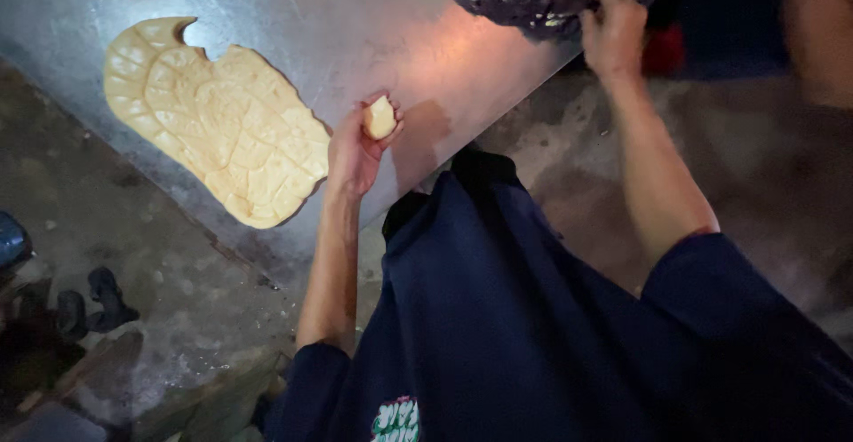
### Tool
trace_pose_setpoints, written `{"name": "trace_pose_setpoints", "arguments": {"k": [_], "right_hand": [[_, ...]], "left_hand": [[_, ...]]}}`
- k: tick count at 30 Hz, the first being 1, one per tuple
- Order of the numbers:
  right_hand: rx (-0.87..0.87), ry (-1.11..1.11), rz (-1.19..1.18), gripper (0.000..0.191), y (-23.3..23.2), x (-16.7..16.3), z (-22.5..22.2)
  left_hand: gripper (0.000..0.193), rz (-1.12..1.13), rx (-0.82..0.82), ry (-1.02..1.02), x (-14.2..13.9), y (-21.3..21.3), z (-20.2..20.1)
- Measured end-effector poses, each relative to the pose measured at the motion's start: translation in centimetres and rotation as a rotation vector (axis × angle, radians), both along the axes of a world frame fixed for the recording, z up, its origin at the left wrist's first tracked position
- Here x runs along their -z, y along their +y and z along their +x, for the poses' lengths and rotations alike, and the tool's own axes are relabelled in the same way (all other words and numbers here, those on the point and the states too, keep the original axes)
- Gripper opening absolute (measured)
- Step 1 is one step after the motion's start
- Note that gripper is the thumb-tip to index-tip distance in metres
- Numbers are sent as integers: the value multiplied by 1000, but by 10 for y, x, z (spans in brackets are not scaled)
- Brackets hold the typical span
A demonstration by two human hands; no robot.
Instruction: The person pinches small pieces from a large flattened sheet of dough on a metal table, rolls each piece between their palms into a round ball, and places the balls onto a baking tray. They repeat this portioning and shaping cycle across the table.
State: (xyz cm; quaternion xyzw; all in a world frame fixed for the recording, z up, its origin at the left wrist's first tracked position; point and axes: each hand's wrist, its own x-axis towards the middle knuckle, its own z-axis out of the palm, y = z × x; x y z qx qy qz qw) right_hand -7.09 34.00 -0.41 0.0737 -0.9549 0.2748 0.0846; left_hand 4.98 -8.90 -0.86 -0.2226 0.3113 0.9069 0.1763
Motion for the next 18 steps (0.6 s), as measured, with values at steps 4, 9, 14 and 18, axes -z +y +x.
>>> {"name": "trace_pose_setpoints", "arguments": {"k": [4,9,14,18], "right_hand": [[21,-25,-142,32,-10,-24,11],[91,114,26,41,-30,-17,8],[31,131,-36,40,-32,-11,0],[-78,235,97,39,-18,-15,10]], "left_hand": [[31,-182,47,110,2,-12,19],[29,-52,-65,38,29,-21,47],[37,-385,-43,-6,22,-35,50],[46,-562,-57,-61,2,-51,48]]}}
